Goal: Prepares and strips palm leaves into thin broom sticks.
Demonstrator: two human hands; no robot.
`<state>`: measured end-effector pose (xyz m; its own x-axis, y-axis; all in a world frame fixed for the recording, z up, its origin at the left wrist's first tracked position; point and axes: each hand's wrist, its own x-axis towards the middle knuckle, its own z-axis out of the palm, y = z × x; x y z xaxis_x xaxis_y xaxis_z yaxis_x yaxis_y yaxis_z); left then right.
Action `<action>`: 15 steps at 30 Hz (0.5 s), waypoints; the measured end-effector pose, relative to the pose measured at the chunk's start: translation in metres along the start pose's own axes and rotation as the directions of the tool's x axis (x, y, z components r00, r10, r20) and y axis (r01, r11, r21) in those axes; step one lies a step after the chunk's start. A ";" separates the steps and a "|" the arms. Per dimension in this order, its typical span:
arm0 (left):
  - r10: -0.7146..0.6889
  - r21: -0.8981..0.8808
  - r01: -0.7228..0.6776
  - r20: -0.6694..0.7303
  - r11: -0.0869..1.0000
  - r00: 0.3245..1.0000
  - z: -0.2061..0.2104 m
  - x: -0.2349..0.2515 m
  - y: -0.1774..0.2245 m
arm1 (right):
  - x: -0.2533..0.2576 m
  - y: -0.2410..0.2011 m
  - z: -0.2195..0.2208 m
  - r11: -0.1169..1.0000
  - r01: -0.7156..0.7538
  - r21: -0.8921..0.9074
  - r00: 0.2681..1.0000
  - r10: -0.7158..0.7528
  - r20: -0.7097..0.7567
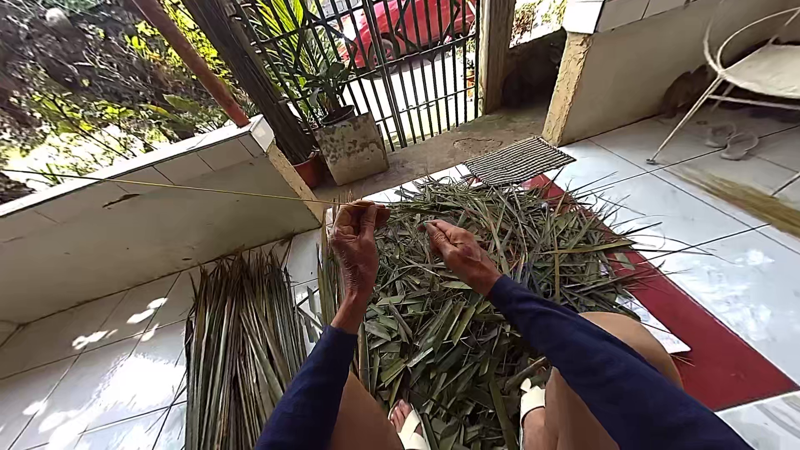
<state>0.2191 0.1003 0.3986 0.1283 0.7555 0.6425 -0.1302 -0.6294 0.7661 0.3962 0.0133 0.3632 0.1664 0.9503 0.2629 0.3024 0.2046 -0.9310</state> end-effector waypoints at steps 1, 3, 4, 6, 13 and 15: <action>0.003 0.004 -0.003 0.012 1.000 1.000 0.004 -0.001 0.000 | 0.000 -0.002 0.003 1.000 0.006 0.006 1.000 -0.006 0.007; 0.005 0.005 -0.005 0.033 1.000 0.999 0.008 -0.003 -0.002 | 0.001 -0.003 0.007 1.000 0.012 0.006 1.000 -0.013 0.007; 0.009 0.008 -0.010 0.038 1.000 0.999 0.010 -0.004 -0.004 | 0.001 -0.003 0.007 1.000 0.017 0.002 1.000 -0.017 0.001; 0.025 0.007 -0.025 0.044 1.000 0.999 0.013 -0.004 -0.005 | 0.002 -0.002 0.006 1.000 0.011 -0.014 1.000 -0.011 -0.010; 0.046 0.011 -0.047 0.086 0.999 0.995 0.016 -0.006 -0.001 | 0.000 -0.002 0.001 1.000 -0.017 0.008 1.000 0.017 0.010; 0.048 0.010 -0.049 0.097 0.999 0.994 0.016 -0.006 0.000 | 0.000 -0.002 0.000 1.000 -0.018 -0.005 1.000 0.018 0.011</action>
<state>0.2340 0.0927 0.3950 0.2163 0.7035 0.6770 -0.1262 -0.6674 0.7339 0.3954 0.0127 0.3648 0.1614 0.9565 0.2431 0.3038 0.1862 -0.9344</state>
